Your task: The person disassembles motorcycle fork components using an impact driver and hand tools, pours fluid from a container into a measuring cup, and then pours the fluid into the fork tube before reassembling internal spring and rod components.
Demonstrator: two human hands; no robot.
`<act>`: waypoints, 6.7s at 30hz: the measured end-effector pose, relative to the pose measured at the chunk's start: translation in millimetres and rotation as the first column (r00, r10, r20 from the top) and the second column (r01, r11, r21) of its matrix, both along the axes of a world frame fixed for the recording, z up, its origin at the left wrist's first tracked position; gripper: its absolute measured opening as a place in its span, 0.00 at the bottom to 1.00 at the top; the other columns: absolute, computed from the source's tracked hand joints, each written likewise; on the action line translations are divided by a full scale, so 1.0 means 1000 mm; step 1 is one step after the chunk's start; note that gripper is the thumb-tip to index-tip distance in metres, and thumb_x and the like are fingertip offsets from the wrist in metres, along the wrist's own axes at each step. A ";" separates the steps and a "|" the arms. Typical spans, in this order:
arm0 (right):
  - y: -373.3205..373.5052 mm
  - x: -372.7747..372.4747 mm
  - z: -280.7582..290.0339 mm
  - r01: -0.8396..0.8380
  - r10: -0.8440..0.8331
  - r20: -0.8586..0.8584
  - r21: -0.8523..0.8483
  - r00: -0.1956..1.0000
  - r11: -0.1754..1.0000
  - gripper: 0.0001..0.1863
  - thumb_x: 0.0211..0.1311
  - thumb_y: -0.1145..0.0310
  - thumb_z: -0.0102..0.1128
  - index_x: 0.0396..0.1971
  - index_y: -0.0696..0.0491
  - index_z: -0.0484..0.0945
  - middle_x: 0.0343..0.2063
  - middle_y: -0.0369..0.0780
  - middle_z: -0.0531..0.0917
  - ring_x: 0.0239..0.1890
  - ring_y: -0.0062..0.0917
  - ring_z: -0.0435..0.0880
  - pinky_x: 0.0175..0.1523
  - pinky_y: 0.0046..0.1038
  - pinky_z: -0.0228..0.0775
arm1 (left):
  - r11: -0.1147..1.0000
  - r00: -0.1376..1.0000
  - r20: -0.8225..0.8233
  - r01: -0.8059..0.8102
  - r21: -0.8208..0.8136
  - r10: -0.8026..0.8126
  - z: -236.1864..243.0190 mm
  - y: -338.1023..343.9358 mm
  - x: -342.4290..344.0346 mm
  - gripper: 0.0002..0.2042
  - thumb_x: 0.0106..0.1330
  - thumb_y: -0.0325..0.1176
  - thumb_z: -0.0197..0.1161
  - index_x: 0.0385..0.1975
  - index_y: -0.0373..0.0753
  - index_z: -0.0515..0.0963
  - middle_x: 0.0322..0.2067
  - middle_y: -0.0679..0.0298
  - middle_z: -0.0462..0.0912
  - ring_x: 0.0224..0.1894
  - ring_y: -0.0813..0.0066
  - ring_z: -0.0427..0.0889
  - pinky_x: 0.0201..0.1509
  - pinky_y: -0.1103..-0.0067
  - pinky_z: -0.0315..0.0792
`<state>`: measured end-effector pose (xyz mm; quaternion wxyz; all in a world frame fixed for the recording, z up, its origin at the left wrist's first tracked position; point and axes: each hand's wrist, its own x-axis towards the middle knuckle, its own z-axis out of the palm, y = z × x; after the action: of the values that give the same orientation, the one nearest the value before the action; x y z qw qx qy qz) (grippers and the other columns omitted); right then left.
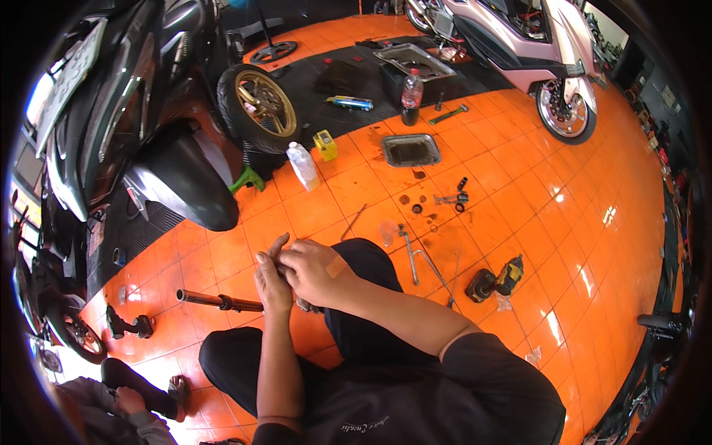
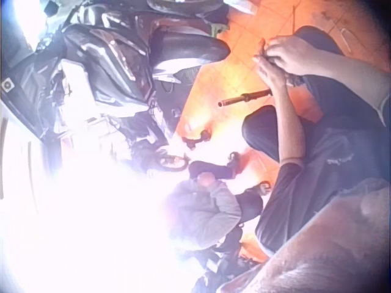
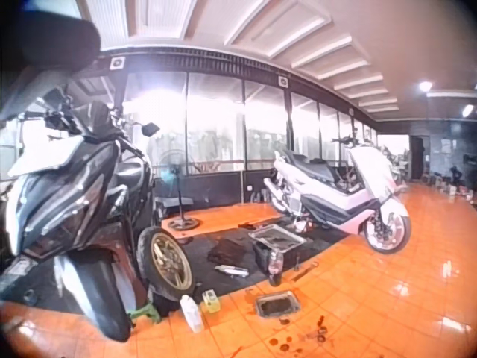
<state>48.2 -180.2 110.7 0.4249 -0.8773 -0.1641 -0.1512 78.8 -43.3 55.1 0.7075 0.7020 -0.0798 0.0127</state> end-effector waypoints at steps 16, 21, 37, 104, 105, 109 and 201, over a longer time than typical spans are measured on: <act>-0.019 0.006 -0.028 -0.048 -0.098 0.239 0.541 0.966 0.840 0.07 0.62 0.77 0.58 0.40 0.59 0.73 0.42 0.45 0.76 0.39 0.27 0.80 0.43 0.26 0.72 | 0.993 0.985 0.127 0.116 0.004 -0.116 -0.005 0.001 0.001 0.44 0.70 0.70 0.41 0.62 0.27 0.68 0.29 0.60 0.78 0.37 0.75 0.78 0.42 0.79 0.73; -0.146 -0.029 -0.143 0.689 -0.576 -0.383 0.329 0.722 0.645 0.13 0.69 0.64 0.57 0.43 0.60 0.79 0.34 0.45 0.84 0.39 0.29 0.86 0.42 0.31 0.76 | 0.994 0.970 0.217 -0.095 -0.060 0.106 -0.017 0.034 0.012 0.21 0.71 0.37 0.58 0.54 0.24 0.73 0.31 0.62 0.78 0.37 0.74 0.78 0.47 0.75 0.73; -0.239 -0.097 -0.311 0.865 -0.639 -0.668 0.013 0.380 0.501 0.13 0.65 0.65 0.61 0.31 0.62 0.79 0.23 0.42 0.79 0.26 0.25 0.79 0.31 0.30 0.68 | 0.988 0.982 -0.119 -0.138 0.064 0.144 -0.064 0.002 0.014 0.08 0.56 0.31 0.75 0.30 0.35 0.82 0.27 0.70 0.83 0.30 0.84 0.79 0.36 0.80 0.74; 0.073 0.032 -0.304 -0.617 0.108 -0.801 -0.360 0.589 0.699 0.17 0.62 0.61 0.53 0.48 0.49 0.80 0.49 0.48 0.83 0.55 0.41 0.81 0.57 0.41 0.74 | 0.394 0.702 -0.127 -0.529 -0.752 0.701 0.011 0.310 -0.141 0.17 0.67 0.49 0.62 0.27 0.42 0.70 0.22 0.66 0.72 0.30 0.69 0.74 0.42 0.70 0.72; 0.073 0.013 -0.330 -0.642 0.071 -0.824 -0.380 0.562 0.666 0.18 0.62 0.61 0.55 0.51 0.48 0.77 0.50 0.48 0.83 0.55 0.41 0.81 0.57 0.41 0.74 | 0.407 0.720 -0.131 -0.522 -0.750 0.682 0.009 0.309 -0.141 0.17 0.67 0.48 0.62 0.27 0.42 0.70 0.22 0.65 0.72 0.31 0.69 0.74 0.42 0.69 0.72; 0.077 -0.048 -0.347 -0.747 0.094 -0.884 -0.325 0.458 0.580 0.20 0.63 0.61 0.58 0.55 0.46 0.74 0.48 0.48 0.83 0.55 0.42 0.81 0.56 0.43 0.74 | 0.364 0.716 -0.155 -0.514 -0.777 0.680 0.015 0.305 -0.136 0.17 0.65 0.46 0.64 0.26 0.40 0.71 0.22 0.65 0.71 0.31 0.68 0.72 0.44 0.67 0.71; 0.089 -0.001 0.094 -0.625 0.508 -0.470 -0.757 0.722 0.190 0.11 0.51 0.69 0.63 0.36 0.51 0.82 0.35 0.47 0.82 0.34 0.43 0.85 0.39 0.43 0.79 | 0.286 0.539 -0.788 -0.737 -0.612 -0.297 -0.263 0.054 -0.065 0.12 0.73 0.34 0.43 0.44 0.34 0.71 0.38 0.51 0.82 0.33 0.60 0.83 0.35 0.67 0.82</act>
<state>47.5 -90.7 204.6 -0.0636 -0.8435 -0.5037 0.1751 14.2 10.6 -208.0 0.9062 0.0786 0.3896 -0.1443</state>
